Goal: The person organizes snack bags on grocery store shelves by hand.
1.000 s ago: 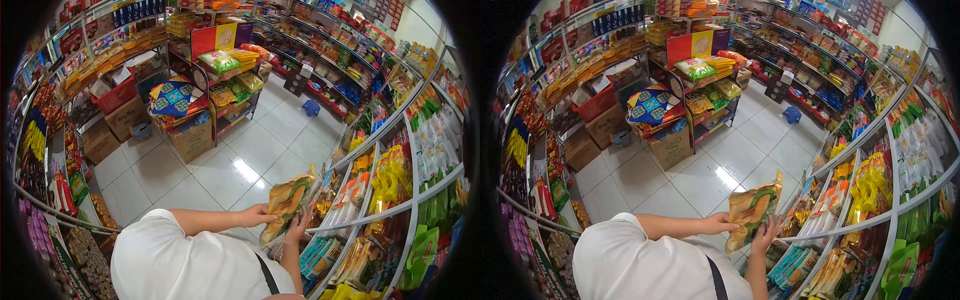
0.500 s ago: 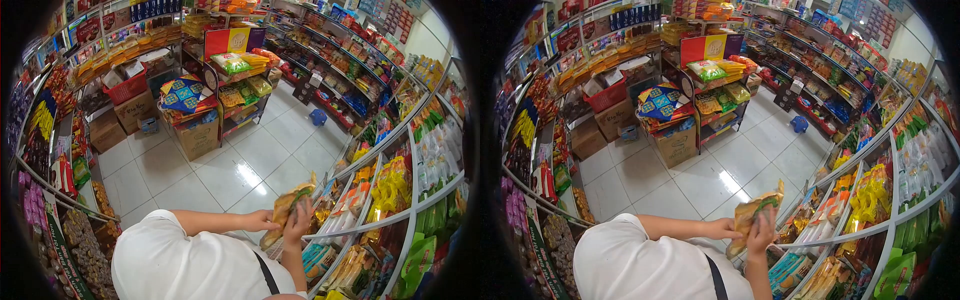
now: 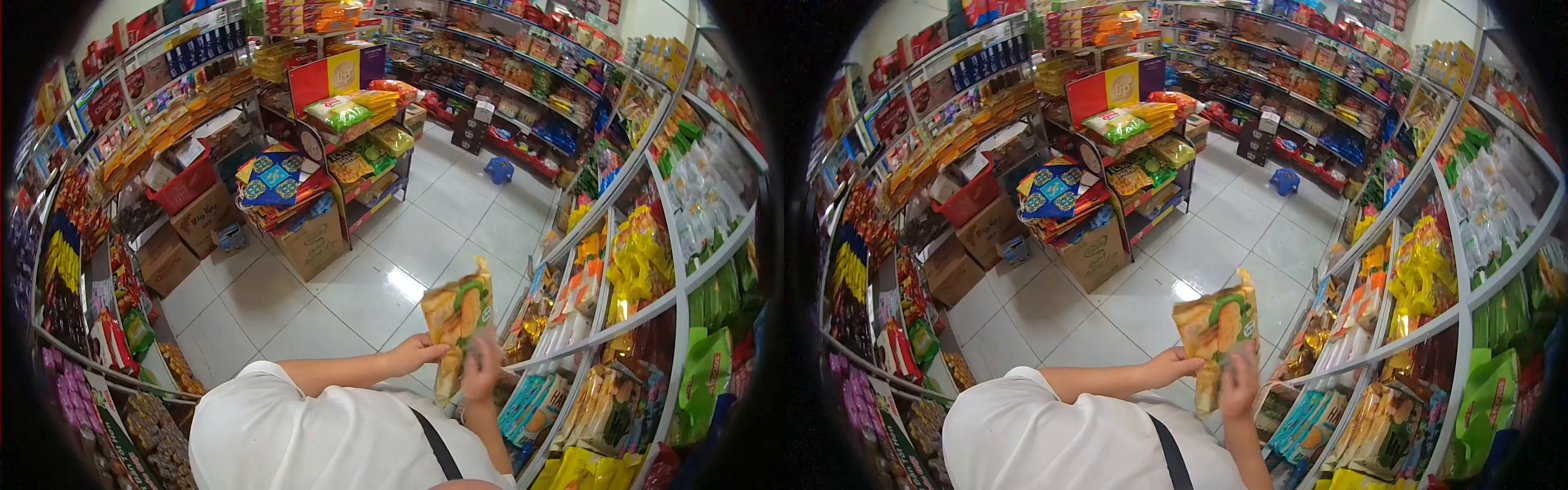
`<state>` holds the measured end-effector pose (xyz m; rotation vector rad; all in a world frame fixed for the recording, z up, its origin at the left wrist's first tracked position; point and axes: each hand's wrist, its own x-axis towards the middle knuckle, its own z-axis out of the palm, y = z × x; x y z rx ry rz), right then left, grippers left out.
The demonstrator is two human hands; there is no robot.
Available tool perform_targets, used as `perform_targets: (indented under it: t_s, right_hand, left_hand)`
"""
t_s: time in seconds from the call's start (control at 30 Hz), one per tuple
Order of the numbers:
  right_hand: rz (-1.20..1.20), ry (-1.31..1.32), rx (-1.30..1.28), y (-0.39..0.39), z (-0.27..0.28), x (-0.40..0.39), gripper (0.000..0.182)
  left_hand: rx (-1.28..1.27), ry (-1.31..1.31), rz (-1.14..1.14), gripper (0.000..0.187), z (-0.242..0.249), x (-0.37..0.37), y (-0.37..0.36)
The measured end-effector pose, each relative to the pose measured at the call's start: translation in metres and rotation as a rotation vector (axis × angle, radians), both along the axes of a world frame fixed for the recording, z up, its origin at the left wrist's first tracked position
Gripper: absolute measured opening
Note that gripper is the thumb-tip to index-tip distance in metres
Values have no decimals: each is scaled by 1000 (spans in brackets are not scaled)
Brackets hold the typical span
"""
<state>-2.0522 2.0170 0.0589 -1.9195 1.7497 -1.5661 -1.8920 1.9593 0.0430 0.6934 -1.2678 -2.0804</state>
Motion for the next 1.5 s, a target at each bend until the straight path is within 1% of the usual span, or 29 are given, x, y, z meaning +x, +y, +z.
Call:
perform_targets:
  t_s: [0.03,0.1,0.17,0.2,0.23,0.27,0.3,0.33,0.43,0.47,0.53,0.57,0.67,0.7,0.8,0.83,0.87,0.93,1.03,1.07,1.1,1.13,1.17,1.23,1.3,1.37,1.43,1.47,1.5]
  right_hand:
    - [85,75,-8,0,4,8,31]
    - [12,3,32,-2,-5,9,31]
    - [-78,-24,115,-6,-18,2,30]
    - [-74,-164,171,-6,-37,-5,30]
    - [-67,-304,227,-5,-60,-12,30]
    - [-57,-443,282,-3,-66,-11,30]
    - [-54,-723,330,0,-72,-10,31]
    - [-115,-690,275,0,-77,-12,31]
    - [-284,-571,105,0,-88,-30,30]
    - [-288,-502,82,2,-76,-28,30]
    - [-297,-365,37,4,-21,-22,30]
    - [-198,-367,-8,6,3,-12,31]
    - [91,-45,-30,8,18,5,35]
    - [124,59,-2,7,25,11,38]
    - [-69,43,4,-8,3,1,33]
    - [-190,93,73,-11,-7,-12,33]
    - [-206,-52,154,-15,-24,-30,34]
    - [-234,-342,315,-25,-63,-67,36]
    - [-243,-449,334,-15,-118,-100,41]
    - [-240,-403,346,-13,-113,-96,41]
    - [-238,-357,362,-8,-92,-80,41]
    - [-236,-314,381,0,-67,-62,41]
    - [-159,-278,375,6,-37,-47,49]
    - [66,-762,111,1,-53,-35,55]
    - [167,-863,46,3,-50,-33,53]
    - [150,-587,200,14,-32,-51,45]
    - [236,-507,174,14,-37,-65,32]
    - [93,-24,130,17,-38,-74,44]
    - [133,-157,152,18,-44,-79,41]
  left_hand:
    - [7,18,28,26,4,2,-2]
    - [-29,10,57,28,1,8,-8]
    - [96,176,171,29,14,10,-15]
    - [163,256,230,29,21,11,-18]
    - [148,307,222,28,14,15,-26]
    - [169,349,248,28,19,16,-29]
    - [190,392,276,28,27,16,-33]
    - [208,434,303,28,32,16,-36]
    - [111,322,315,29,22,16,-38]
    - [80,284,318,29,19,15,-37]
    - [113,262,306,30,18,14,-29]
    - [129,250,299,30,17,13,-25]
    - [254,285,310,30,9,11,-14]
    - [222,284,280,30,10,11,-11]
    - [154,292,172,30,14,14,-6]
    - [148,299,124,30,16,20,-9]
    - [144,305,77,30,17,26,-11]
    - [162,284,88,31,16,33,-14]
    - [226,313,152,35,30,34,-17]
    - [259,332,182,36,35,33,-17]
    - [361,292,235,40,37,31,-19]
    - [431,311,217,40,38,29,-22]
    - [502,329,199,40,37,28,-25]
    - [599,293,152,41,29,26,-28]
    - [629,273,60,42,21,25,-27]
    - [618,278,24,45,19,23,-25]
    - [614,183,5,47,22,21,-28]
    - [615,140,-2,49,22,21,-28]
    - [598,165,-2,54,20,21,-28]
